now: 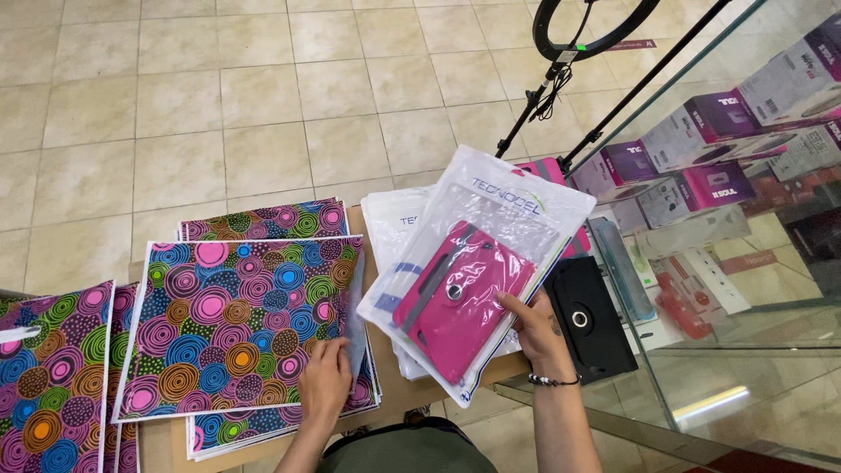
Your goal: The person packages tablet covers by placing them into plastic sleeves and then putting the sleeves into patterned bags.
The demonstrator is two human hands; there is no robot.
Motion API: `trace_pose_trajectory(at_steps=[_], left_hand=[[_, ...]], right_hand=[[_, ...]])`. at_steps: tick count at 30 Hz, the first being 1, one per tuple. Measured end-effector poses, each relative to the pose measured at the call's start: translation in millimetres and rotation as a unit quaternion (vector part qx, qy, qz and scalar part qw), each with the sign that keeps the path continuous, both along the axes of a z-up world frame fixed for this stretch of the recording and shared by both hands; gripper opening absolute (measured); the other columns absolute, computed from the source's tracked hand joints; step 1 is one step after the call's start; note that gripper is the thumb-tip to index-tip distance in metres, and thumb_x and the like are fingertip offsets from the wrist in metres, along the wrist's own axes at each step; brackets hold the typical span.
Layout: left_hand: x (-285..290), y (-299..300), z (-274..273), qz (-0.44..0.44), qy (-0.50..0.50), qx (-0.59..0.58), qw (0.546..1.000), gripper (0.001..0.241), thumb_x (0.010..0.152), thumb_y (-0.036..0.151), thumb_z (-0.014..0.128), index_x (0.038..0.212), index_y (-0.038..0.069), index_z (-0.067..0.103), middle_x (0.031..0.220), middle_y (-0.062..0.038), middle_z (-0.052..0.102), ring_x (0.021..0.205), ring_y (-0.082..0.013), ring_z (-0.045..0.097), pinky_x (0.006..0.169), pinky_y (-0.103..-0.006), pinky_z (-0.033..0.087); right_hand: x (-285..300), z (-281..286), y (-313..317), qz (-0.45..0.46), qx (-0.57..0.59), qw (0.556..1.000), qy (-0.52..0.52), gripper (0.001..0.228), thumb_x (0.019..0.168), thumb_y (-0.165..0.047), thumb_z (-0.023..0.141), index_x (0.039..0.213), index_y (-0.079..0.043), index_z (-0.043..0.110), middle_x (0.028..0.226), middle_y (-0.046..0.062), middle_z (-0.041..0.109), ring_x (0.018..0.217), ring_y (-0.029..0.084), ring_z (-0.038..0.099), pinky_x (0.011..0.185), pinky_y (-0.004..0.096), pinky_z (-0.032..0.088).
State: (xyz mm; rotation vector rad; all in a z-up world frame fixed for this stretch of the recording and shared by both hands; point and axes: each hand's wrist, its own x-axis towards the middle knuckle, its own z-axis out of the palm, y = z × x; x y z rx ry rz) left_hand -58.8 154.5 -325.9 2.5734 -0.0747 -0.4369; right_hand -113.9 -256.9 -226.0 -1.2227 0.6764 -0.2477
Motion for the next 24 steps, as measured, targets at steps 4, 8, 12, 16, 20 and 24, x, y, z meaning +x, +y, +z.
trace_pose_trajectory(at_steps=[4,8,12,16,20,24], left_hand=[[1.6,-3.3,14.7,0.033,0.012,0.023,0.999,0.045,0.104,0.052,0.078,0.141,0.029,0.069,0.139,0.002,0.067,0.100,-0.0247,0.083,0.080,-0.0469,0.073],[-2.5,-1.9,22.1,0.054,-0.049,-0.002,0.997,0.064,0.085,0.030,0.093,0.141,0.023,0.062,0.138,-0.004,0.060,0.113,-0.0376,0.078,0.080,-0.0593,0.066],[-10.4,-1.3,27.4,0.043,-0.064,0.004,0.997,0.076,0.083,0.038,0.103,0.143,0.020,0.060,0.138,-0.006,0.058,0.109,-0.0374,0.078,0.077,-0.0561,0.067],[-19.4,-5.1,40.6,0.011,-0.041,0.023,0.999,0.077,0.090,0.039,0.101,0.150,0.022,0.056,0.143,-0.006,0.055,0.123,-0.0334,0.076,0.081,-0.0541,0.073],[-27.4,-13.9,54.5,-0.033,-0.039,0.047,0.998,0.084,0.090,0.040,0.100,0.158,0.024,0.053,0.144,-0.005,0.051,0.125,-0.0307,0.074,0.082,-0.0537,0.077],[-26.4,-20.6,71.7,-0.055,-0.017,0.033,0.998,0.087,0.094,0.031,0.096,0.166,0.023,0.048,0.148,-0.004,0.051,0.110,-0.0283,0.080,0.074,-0.0517,0.078]], right_hand=[[-0.1,13.2,5.7,0.097,0.029,0.995,0.007,0.053,0.091,-0.013,0.092,0.141,-0.004,0.077,0.130,0.016,0.087,0.116,0.033,0.084,0.099,0.050,0.070],[6.6,0.8,9.2,0.130,0.062,0.989,0.018,0.053,0.089,-0.011,0.093,0.139,-0.002,0.078,0.123,0.018,0.089,0.105,0.032,0.085,0.092,0.048,0.071],[17.8,6.1,14.1,0.114,0.044,0.990,0.065,0.051,0.090,-0.012,0.092,0.138,-0.004,0.079,0.122,0.019,0.089,0.108,0.035,0.086,0.094,0.052,0.071],[30.9,-6.2,26.7,0.101,0.036,0.993,0.038,0.050,0.090,-0.013,0.093,0.138,-0.006,0.077,0.123,0.017,0.088,0.105,0.033,0.086,0.085,0.049,0.072],[43.5,-3.5,55.3,0.057,0.033,0.995,0.072,0.060,0.084,-0.021,0.097,0.137,-0.011,0.073,0.123,0.015,0.087,0.102,0.033,0.084,0.084,0.049,0.071],[46.2,-3.6,88.6,0.029,0.074,0.994,0.075,0.039,0.090,-0.016,0.097,0.123,-0.009,0.077,0.114,0.015,0.089,0.101,0.032,0.086,0.078,0.048,0.069]])
